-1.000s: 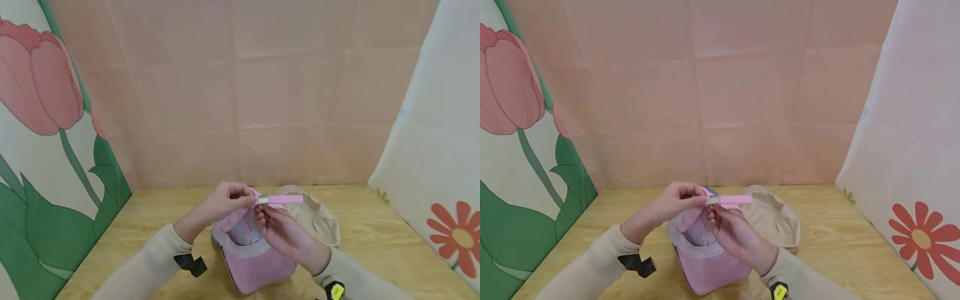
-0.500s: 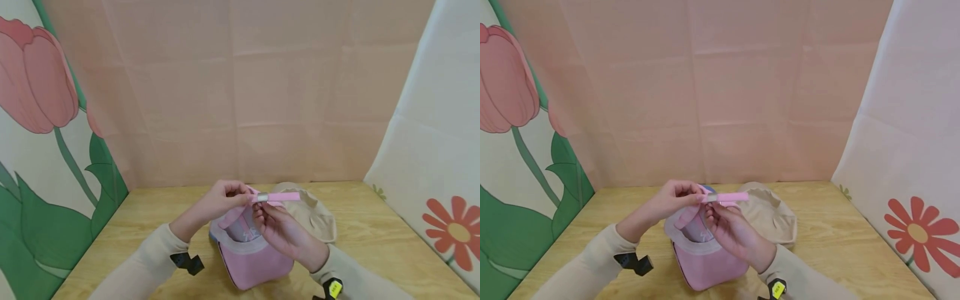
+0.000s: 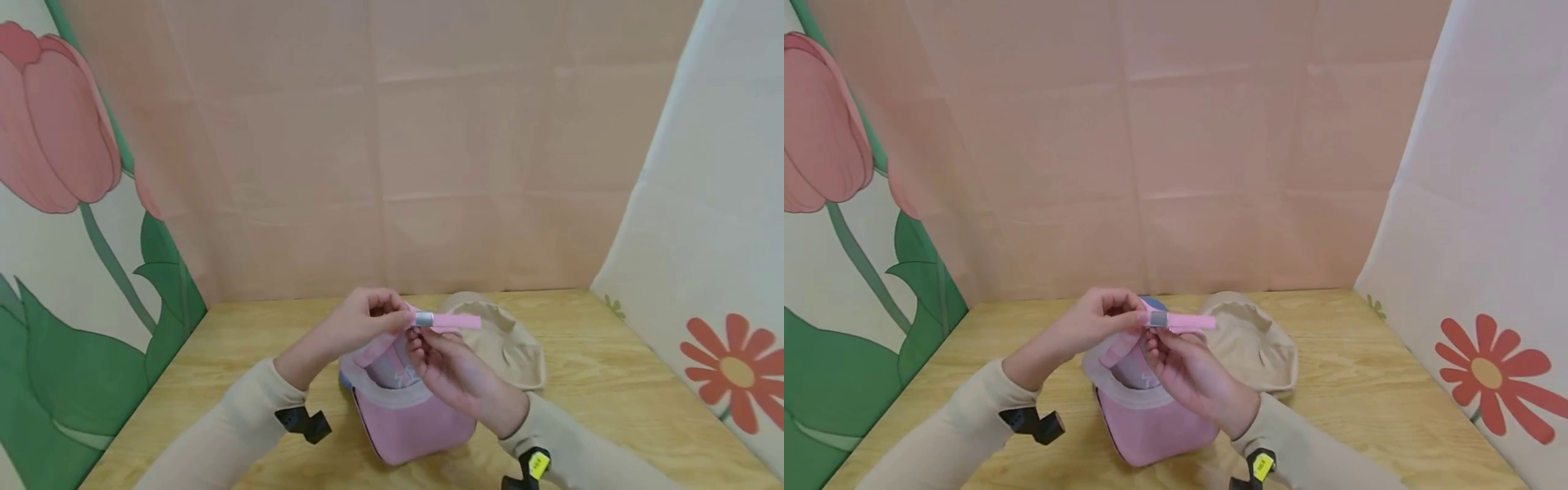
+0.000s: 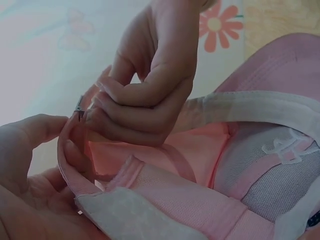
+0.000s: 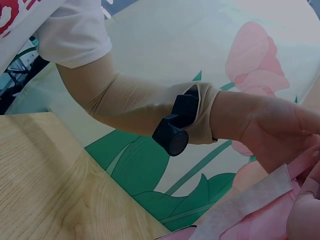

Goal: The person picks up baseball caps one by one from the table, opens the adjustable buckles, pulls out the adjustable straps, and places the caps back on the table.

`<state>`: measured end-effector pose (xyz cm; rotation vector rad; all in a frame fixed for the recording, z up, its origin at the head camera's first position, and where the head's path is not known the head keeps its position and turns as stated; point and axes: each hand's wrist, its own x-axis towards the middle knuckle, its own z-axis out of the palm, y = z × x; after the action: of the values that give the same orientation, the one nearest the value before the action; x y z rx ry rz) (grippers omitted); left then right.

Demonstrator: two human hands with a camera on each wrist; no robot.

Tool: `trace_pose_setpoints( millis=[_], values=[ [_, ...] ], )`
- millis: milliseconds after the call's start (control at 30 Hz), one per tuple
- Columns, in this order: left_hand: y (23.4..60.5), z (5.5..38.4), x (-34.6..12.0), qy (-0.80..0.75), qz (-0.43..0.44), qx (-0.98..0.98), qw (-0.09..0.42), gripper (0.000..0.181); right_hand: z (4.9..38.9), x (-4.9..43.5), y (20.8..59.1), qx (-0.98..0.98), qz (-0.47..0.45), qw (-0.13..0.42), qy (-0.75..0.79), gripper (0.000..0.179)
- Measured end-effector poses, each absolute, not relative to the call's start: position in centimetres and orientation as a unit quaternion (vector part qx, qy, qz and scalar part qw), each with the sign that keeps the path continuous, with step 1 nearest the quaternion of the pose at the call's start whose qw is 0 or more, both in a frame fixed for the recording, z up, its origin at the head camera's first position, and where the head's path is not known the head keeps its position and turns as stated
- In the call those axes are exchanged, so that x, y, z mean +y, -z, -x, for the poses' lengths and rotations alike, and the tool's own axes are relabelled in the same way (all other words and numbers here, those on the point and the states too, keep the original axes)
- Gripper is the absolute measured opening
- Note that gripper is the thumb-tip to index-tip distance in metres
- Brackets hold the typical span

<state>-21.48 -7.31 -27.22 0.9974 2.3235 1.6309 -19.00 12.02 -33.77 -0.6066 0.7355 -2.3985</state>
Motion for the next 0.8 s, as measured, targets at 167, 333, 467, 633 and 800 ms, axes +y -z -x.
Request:
trace_pose_setpoints(
  millis=[167,333,467,633,800],
  values=[
    [27.08,21.60,-7.43,-0.532,-0.324,0.780,0.063,0.016,18.87,11.55,33.54,0.278,0.222,0.275,0.893,0.032],
    [26.92,21.55,-7.44,-0.533,-0.322,0.780,0.062,0.016,18.82,11.42,33.44,0.276,0.220,0.274,0.895,0.034],
    [26.80,21.47,-7.35,-0.536,-0.317,0.780,0.060,0.015,18.79,11.52,33.25,0.275,0.217,0.274,0.896,0.034],
    [26.92,21.31,-7.29,-0.536,-0.316,0.781,0.056,0.016,18.66,11.54,33.19,0.274,0.213,0.270,0.898,0.033],
    [26.90,21.26,-7.31,-0.530,-0.319,0.784,0.053,0.016,18.55,11.54,33.20,0.277,0.211,0.270,0.898,0.032]
  ],
)
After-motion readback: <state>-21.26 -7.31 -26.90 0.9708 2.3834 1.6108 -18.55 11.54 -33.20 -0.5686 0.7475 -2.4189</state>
